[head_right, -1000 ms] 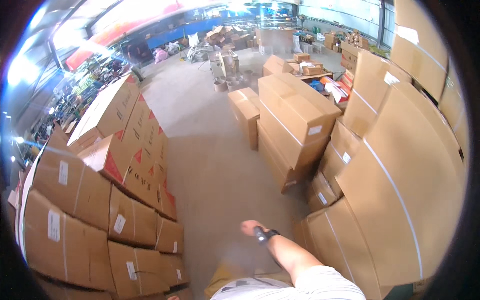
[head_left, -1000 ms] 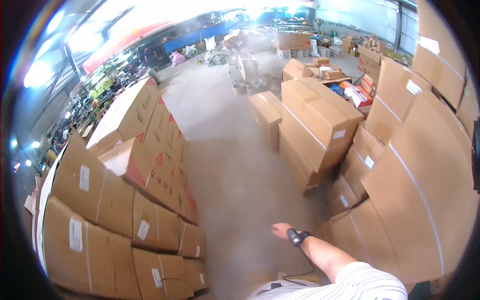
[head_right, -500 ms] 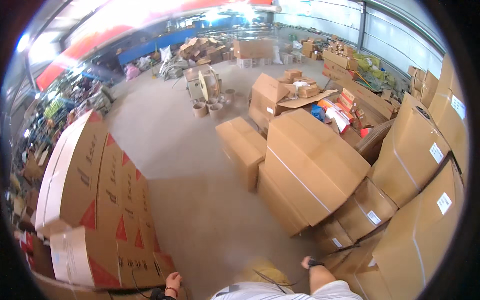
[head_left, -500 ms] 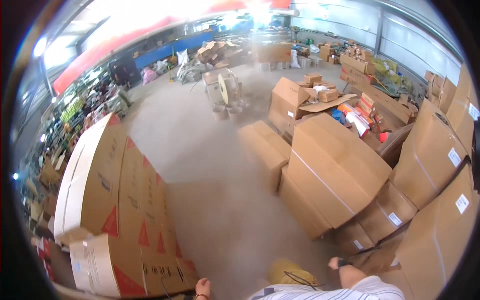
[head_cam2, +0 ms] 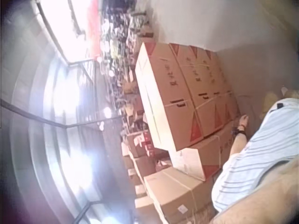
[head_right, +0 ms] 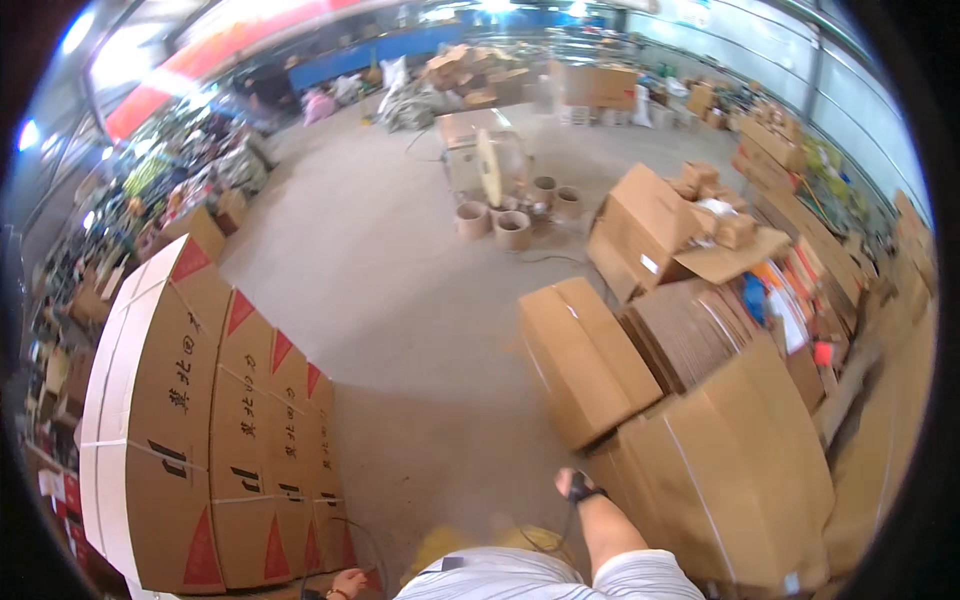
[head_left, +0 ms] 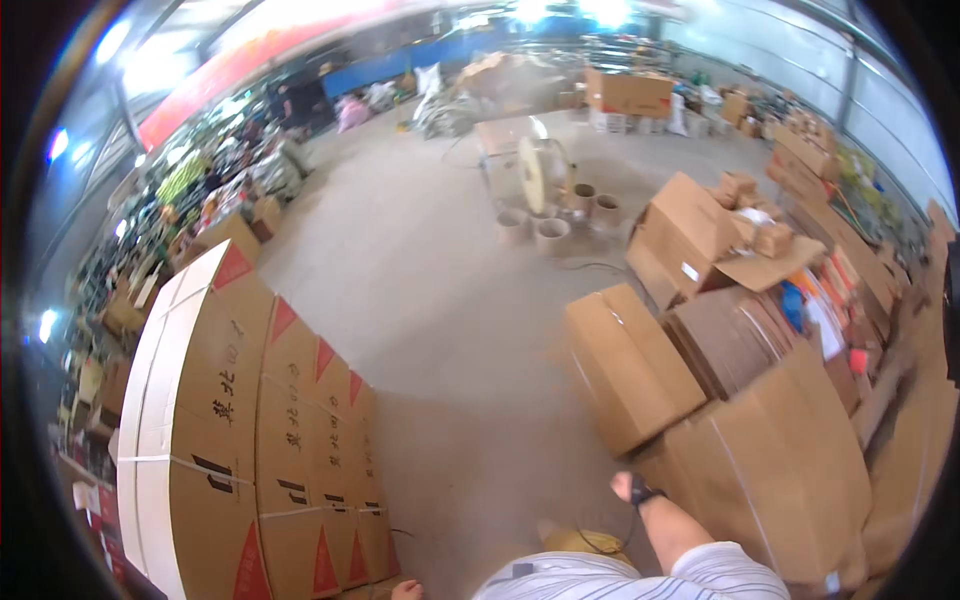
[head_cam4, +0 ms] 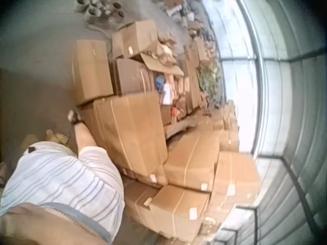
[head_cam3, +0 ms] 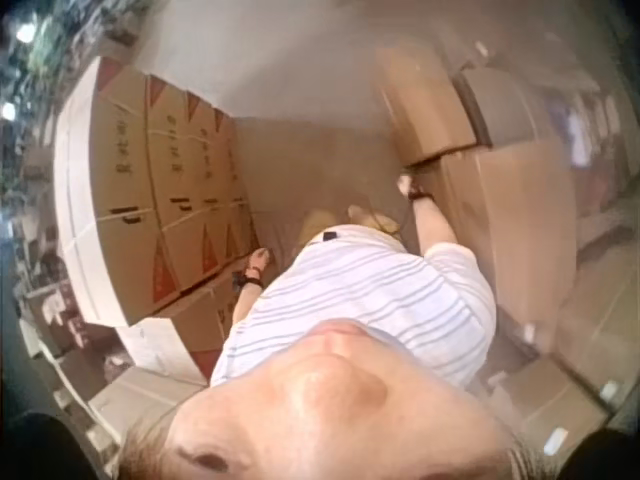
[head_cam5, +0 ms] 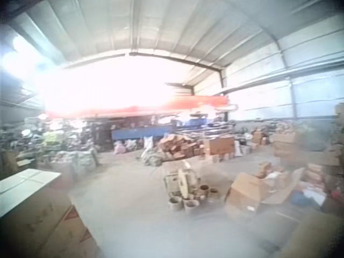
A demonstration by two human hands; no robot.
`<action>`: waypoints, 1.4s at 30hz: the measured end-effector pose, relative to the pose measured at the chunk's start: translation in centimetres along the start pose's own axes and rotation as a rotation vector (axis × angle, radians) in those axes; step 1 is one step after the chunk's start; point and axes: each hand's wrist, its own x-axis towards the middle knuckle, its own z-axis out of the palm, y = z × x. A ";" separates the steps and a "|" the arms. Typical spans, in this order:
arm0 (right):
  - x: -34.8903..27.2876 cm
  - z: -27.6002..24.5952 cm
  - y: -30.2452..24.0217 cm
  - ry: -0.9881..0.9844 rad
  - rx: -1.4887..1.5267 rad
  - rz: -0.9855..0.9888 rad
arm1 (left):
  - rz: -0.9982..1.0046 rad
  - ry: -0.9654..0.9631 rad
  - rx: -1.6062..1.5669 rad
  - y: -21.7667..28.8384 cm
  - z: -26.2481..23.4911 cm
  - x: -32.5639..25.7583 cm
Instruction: The recorder assembles a large cardboard box, tapes it, and fills it with smaller shoeboxes containing finished shoes from an assembly line.
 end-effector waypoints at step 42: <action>150.9 -26.5 -59.9 -0.369 0.281 -0.592 | -0.612 0.365 -0.259 41.8 -35.4 99.0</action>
